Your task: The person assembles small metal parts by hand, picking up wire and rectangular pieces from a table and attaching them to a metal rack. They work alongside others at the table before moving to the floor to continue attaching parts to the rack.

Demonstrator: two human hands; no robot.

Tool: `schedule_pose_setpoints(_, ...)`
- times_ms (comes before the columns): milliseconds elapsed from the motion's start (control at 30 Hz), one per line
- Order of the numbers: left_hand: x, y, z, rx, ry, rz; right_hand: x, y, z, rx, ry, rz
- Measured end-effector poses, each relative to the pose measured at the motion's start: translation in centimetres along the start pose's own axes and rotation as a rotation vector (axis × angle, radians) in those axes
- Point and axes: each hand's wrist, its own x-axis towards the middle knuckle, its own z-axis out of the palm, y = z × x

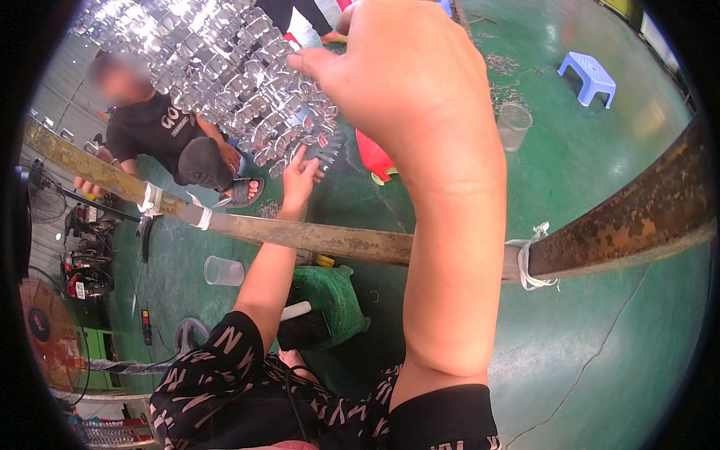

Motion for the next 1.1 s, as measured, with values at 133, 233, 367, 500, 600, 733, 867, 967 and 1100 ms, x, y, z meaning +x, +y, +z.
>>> schedule_pose_setpoints(133,-0.3,0.3,0.6,-0.121,-0.024,-0.084,-0.2,0.2,0.3,-0.043,0.039,-0.037)
schedule_pose_setpoints(233,-0.1,-0.8,0.3,-0.307,-0.051,-0.161,0.1,-0.5,0.1,-0.054,0.006,0.005)
schedule_pose_setpoints(367,-0.2,-0.4,0.2,-0.138,-0.117,-0.159,0.2,-0.4,-0.1,-0.029,-0.001,-0.005)
schedule_pose_setpoints(500,-2.0,2.2,0.9,-0.122,-0.161,-0.077,-0.2,0.1,0.4,-0.078,0.087,-0.084)
schedule_pose_setpoints(600,-2.3,2.2,0.6,-0.191,-0.09,-0.075,-0.3,0.4,0.8,-0.053,0.117,-0.126)
schedule_pose_setpoints(733,-1.7,1.6,0.0,-0.179,0.009,-0.098,-0.1,-0.2,0.6,-0.078,0.051,-0.077)
schedule_pose_setpoints(867,-1.2,2.2,0.5,-0.175,-0.007,-0.035,0.1,-0.1,0.6,-0.096,0.045,-0.078)
schedule_pose_setpoints(967,-0.2,2.6,1.0,-0.149,-0.03,0.016,0.4,-0.5,0.0,-0.074,-0.006,-0.009)
schedule_pose_setpoints(1100,1.2,2.2,1.0,-0.127,0.07,0.029,1.0,2.5,2.0,-0.068,0.062,-0.092)
